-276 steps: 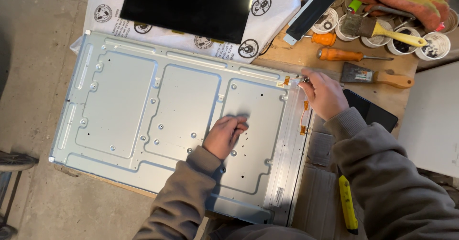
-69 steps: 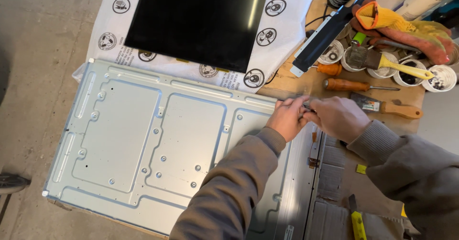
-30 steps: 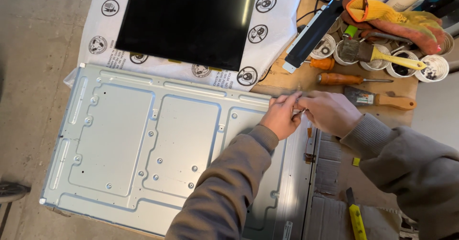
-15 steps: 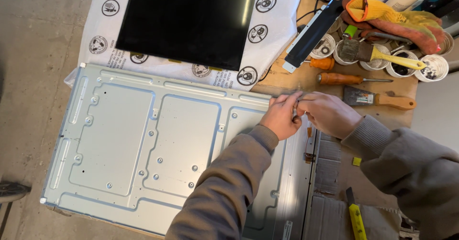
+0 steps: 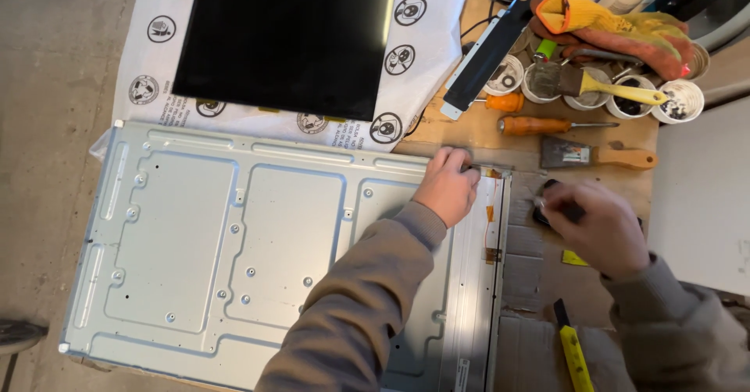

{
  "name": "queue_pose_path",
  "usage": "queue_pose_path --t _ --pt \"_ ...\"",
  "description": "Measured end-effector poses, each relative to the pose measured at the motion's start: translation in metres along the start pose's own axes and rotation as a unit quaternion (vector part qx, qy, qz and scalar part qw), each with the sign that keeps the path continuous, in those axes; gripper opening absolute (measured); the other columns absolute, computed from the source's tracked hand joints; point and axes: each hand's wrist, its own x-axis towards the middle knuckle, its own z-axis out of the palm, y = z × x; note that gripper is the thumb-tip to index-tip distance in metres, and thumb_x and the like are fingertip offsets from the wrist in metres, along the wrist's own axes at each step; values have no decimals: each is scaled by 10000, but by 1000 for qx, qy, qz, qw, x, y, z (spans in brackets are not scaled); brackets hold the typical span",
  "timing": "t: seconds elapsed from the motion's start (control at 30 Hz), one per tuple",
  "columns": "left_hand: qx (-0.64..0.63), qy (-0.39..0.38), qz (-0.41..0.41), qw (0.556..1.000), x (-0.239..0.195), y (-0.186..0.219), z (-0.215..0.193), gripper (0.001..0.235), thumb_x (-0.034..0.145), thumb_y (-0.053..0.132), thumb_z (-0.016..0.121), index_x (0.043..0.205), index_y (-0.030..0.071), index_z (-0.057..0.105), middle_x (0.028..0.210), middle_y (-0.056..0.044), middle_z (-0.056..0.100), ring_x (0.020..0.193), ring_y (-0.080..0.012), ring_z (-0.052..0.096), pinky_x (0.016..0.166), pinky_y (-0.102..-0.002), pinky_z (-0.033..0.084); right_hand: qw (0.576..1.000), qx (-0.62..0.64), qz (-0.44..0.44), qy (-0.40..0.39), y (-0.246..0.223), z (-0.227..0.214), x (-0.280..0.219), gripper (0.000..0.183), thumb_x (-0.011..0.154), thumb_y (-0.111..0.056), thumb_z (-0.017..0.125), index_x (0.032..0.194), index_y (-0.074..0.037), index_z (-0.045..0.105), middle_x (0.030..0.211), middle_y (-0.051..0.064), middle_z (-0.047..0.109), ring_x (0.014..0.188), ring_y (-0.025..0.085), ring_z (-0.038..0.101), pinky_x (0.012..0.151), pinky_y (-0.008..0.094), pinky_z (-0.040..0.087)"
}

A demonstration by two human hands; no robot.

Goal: The person uses a screwdriver to remove screws from the back panel of a flat-screen TV. They then use a utility knife to carefully cut through adhesive tape securing a metal bracket and ribbon cables before detaching the bracket from the main chassis.

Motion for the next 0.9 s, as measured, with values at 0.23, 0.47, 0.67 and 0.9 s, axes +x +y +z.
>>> queue_pose_path --t 0.23,0.47,0.67,0.9 --pt "210 -74 79 972 18 13 -3 134 879 137 577 857 66 689 1048 -67 570 1073 -278 515 881 -418 416 954 206 211 54 74 33 -77 208 935 -98 743 1122 -10 720 997 63 730 828 103 639 722 265 542" --pt "237 -49 81 967 11 3 -7 137 909 158 580 929 62 676 1100 -80 589 1101 -271 522 910 -418 426 925 325 164 106 62 50 -35 329 963 -103 691 1270 3 638 1195 45 696 992 72 654 852 217 550" --pt "56 -22 6 998 -19 -21 -65 85 882 126 694 964 103 688 1123 -80 610 1128 -310 541 942 -443 425 933 308 156 98 56 61 -13 283 1018 -106 690 1260 38 666 1122 57 706 932 74 647 822 223 545" --pt "27 -121 -19 992 -91 -9 -118 100 864 138 745 962 132 727 1157 -66 633 1132 -310 549 912 -428 393 908 381 146 94 49 69 -12 220 1058 -87 632 1235 36 594 1149 61 712 977 82 678 885 236 565"
